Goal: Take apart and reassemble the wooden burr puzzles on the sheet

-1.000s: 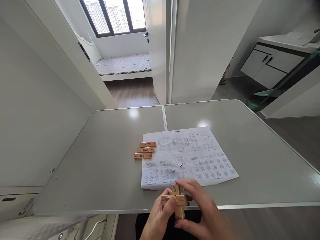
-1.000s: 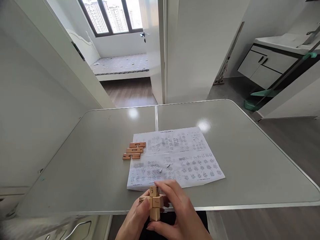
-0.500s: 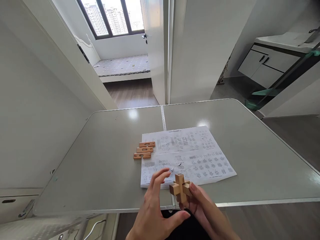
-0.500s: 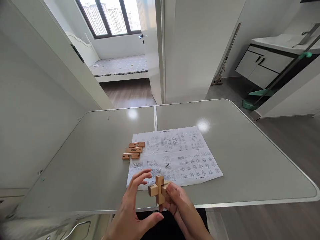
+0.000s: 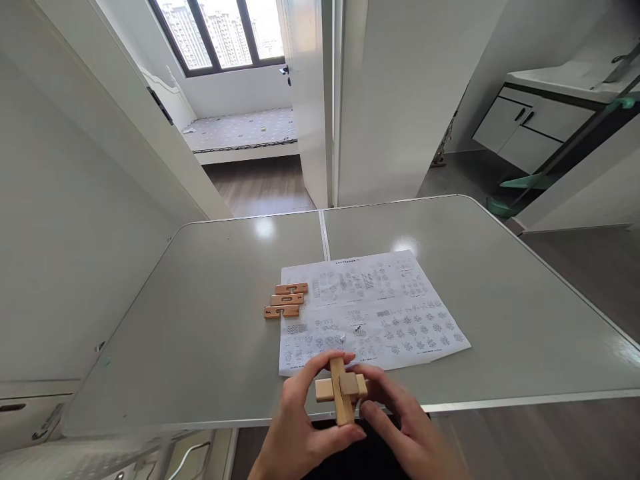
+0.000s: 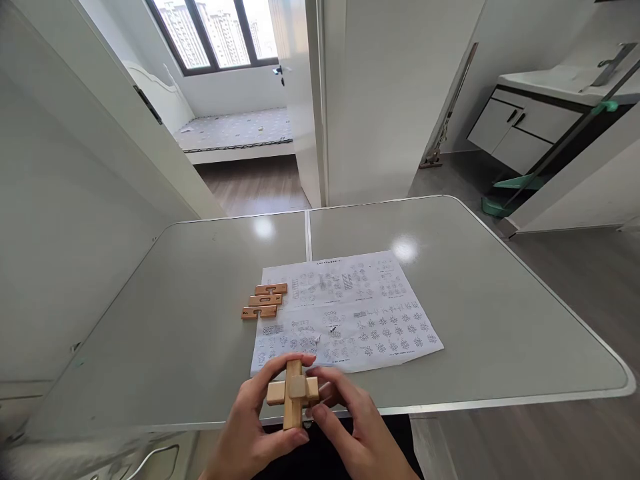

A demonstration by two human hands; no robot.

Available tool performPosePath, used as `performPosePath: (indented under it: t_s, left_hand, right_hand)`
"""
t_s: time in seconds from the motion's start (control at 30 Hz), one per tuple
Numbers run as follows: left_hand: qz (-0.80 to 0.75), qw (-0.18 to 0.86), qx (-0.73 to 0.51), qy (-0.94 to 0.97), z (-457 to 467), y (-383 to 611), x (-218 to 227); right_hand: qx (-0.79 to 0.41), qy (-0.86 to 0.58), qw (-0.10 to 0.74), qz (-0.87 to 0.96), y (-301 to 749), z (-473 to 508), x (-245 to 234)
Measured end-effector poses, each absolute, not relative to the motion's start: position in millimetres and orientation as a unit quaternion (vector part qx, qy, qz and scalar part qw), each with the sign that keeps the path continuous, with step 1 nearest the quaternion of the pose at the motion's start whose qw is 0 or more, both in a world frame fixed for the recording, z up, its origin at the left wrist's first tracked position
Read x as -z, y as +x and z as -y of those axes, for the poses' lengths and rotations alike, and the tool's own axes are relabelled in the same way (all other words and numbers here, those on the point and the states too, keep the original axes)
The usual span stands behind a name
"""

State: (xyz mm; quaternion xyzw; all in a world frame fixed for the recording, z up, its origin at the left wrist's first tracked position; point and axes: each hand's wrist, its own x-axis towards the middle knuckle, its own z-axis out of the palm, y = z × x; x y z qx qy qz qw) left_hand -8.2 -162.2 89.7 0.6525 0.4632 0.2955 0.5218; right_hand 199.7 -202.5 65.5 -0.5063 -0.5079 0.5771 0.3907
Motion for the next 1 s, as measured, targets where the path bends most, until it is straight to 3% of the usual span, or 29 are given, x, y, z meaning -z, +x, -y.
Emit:
performPosePath:
  t_s: [0.2,0.5,0.67,1.0]
  left_hand:
    - [-0.442,0.571,-0.311,0.617,167.1,-4.0,-87.8]
    - [-0.441,0.539,-0.358,0.622,176.3,6.4,-86.2]
    - [-0.438,0.51,-0.391,0.629,177.6,12.7,-85.4]
    - [-0.45,0.567,-0.366,0.585,183.2,8.8,-79.9]
  right_hand:
    - [-0.545,-0.458,0.389,0.585,190.2,196.7,-77.7]
    - [-0.526,-0.474,0.421,0.567,181.4,205.8,-75.2]
    - [-0.523,-0.493,0.408,0.563,184.4,206.3,-78.2]
    - [-0.565,-0.442,0.38,0.584,194.9,200.8,-76.7]
